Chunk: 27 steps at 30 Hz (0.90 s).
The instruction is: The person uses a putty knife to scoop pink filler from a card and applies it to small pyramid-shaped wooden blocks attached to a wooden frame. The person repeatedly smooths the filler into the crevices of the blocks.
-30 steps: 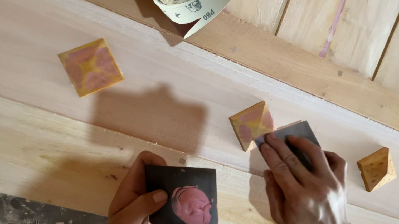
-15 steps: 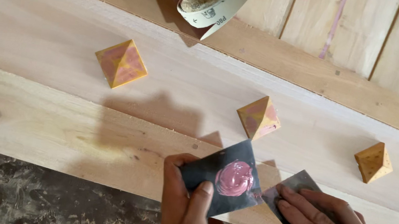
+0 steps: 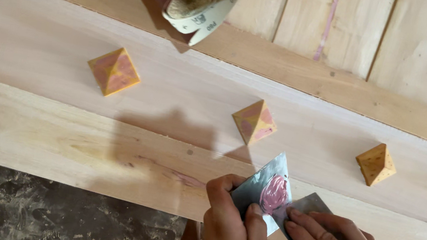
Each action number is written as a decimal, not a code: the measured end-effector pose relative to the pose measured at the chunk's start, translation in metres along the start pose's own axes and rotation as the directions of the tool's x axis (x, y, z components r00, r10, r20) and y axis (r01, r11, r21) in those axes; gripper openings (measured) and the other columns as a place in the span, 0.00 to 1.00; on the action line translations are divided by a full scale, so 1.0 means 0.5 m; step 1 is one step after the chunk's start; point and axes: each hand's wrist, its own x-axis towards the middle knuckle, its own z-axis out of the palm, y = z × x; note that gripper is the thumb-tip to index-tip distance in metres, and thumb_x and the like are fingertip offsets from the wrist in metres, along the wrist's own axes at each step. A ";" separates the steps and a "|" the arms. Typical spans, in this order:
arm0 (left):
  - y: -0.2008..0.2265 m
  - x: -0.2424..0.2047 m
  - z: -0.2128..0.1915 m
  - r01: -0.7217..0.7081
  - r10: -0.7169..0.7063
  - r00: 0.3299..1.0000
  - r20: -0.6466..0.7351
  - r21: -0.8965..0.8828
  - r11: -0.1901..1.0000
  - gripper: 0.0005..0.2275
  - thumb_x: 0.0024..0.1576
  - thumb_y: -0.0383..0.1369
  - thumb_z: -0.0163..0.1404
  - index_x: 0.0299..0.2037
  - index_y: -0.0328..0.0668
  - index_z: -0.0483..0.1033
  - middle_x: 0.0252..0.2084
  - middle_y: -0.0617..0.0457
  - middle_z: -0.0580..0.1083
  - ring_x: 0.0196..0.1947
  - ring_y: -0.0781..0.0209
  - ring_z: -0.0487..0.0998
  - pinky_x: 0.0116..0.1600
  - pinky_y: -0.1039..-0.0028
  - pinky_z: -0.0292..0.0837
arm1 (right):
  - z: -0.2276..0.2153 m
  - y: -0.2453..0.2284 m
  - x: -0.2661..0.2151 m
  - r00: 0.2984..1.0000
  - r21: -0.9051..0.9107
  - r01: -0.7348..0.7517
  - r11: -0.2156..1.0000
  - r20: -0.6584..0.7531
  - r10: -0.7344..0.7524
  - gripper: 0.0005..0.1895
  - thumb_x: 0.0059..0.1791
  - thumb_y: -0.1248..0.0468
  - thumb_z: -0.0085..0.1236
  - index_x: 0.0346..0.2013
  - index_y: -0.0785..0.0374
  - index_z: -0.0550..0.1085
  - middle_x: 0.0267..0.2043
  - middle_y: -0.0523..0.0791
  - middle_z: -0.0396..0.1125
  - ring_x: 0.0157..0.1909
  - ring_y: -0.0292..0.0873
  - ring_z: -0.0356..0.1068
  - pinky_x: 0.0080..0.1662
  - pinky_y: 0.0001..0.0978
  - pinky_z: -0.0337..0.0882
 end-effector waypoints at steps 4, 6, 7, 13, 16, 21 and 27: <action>-0.014 0.000 0.089 -0.062 0.065 0.993 -0.095 0.037 0.997 0.13 0.56 0.23 0.42 0.51 0.31 0.61 0.29 0.40 0.78 0.25 0.53 0.82 0.34 0.63 0.75 | -0.023 0.083 -0.029 0.998 0.078 0.018 0.997 0.063 -0.023 0.20 0.41 0.59 0.65 0.48 0.56 0.81 0.52 0.41 0.77 0.54 0.46 0.76 0.53 0.39 0.74; -0.034 0.010 0.132 -0.078 0.093 0.987 -0.131 0.120 0.990 0.13 0.57 0.23 0.43 0.52 0.32 0.61 0.28 0.41 0.76 0.25 0.55 0.80 0.32 0.63 0.73 | -0.045 0.154 -0.036 0.987 0.143 0.093 0.985 0.118 -0.110 0.20 0.42 0.61 0.63 0.49 0.57 0.80 0.52 0.42 0.77 0.55 0.48 0.76 0.56 0.40 0.75; -0.050 0.014 0.149 -0.057 0.063 0.993 -0.099 0.066 0.996 0.13 0.58 0.23 0.42 0.53 0.33 0.59 0.31 0.43 0.74 0.26 0.57 0.78 0.32 0.65 0.73 | -0.053 0.182 -0.051 0.979 0.197 0.111 0.974 0.149 -0.142 0.20 0.43 0.62 0.63 0.50 0.58 0.79 0.52 0.43 0.77 0.55 0.49 0.75 0.57 0.40 0.76; -0.116 0.082 0.254 -0.135 0.107 0.979 -0.176 -0.154 0.979 0.14 0.56 0.21 0.42 0.52 0.33 0.60 0.42 0.48 0.67 0.40 0.64 0.69 0.47 0.72 0.70 | -0.136 0.372 -0.061 0.964 0.071 -0.177 0.982 0.215 0.158 0.25 0.45 0.63 0.58 0.59 0.59 0.78 0.58 0.44 0.76 0.62 0.50 0.71 0.59 0.41 0.71; -0.153 0.106 0.315 -0.106 0.054 0.986 -0.160 -0.337 0.936 0.14 0.56 0.20 0.42 0.51 0.32 0.61 0.42 0.48 0.69 0.41 0.65 0.69 0.50 0.72 0.69 | -0.156 0.459 -0.042 0.946 -0.055 -0.196 0.979 0.252 0.203 0.23 0.48 0.61 0.58 0.58 0.62 0.76 0.55 0.45 0.76 0.61 0.52 0.69 0.56 0.42 0.71; -0.202 0.125 0.350 0.022 0.037 0.998 0.055 -0.795 0.606 0.16 0.54 0.18 0.43 0.54 0.28 0.61 0.42 0.45 0.70 0.43 0.62 0.72 0.52 0.71 0.71 | -0.166 0.484 0.005 0.901 0.117 -0.378 0.919 0.275 0.335 0.22 0.48 0.65 0.54 0.58 0.62 0.74 0.57 0.46 0.74 0.58 0.48 0.70 0.54 0.39 0.72; -0.221 0.167 0.308 0.264 0.077 0.940 0.333 -0.848 0.460 0.18 0.53 0.19 0.47 0.54 0.31 0.60 0.43 0.41 0.74 0.43 0.58 0.78 0.48 0.70 0.76 | -0.144 0.494 0.030 0.961 -0.144 -0.115 0.983 0.234 0.147 0.24 0.47 0.58 0.58 0.58 0.55 0.75 0.57 0.41 0.73 0.60 0.48 0.67 0.54 0.41 0.67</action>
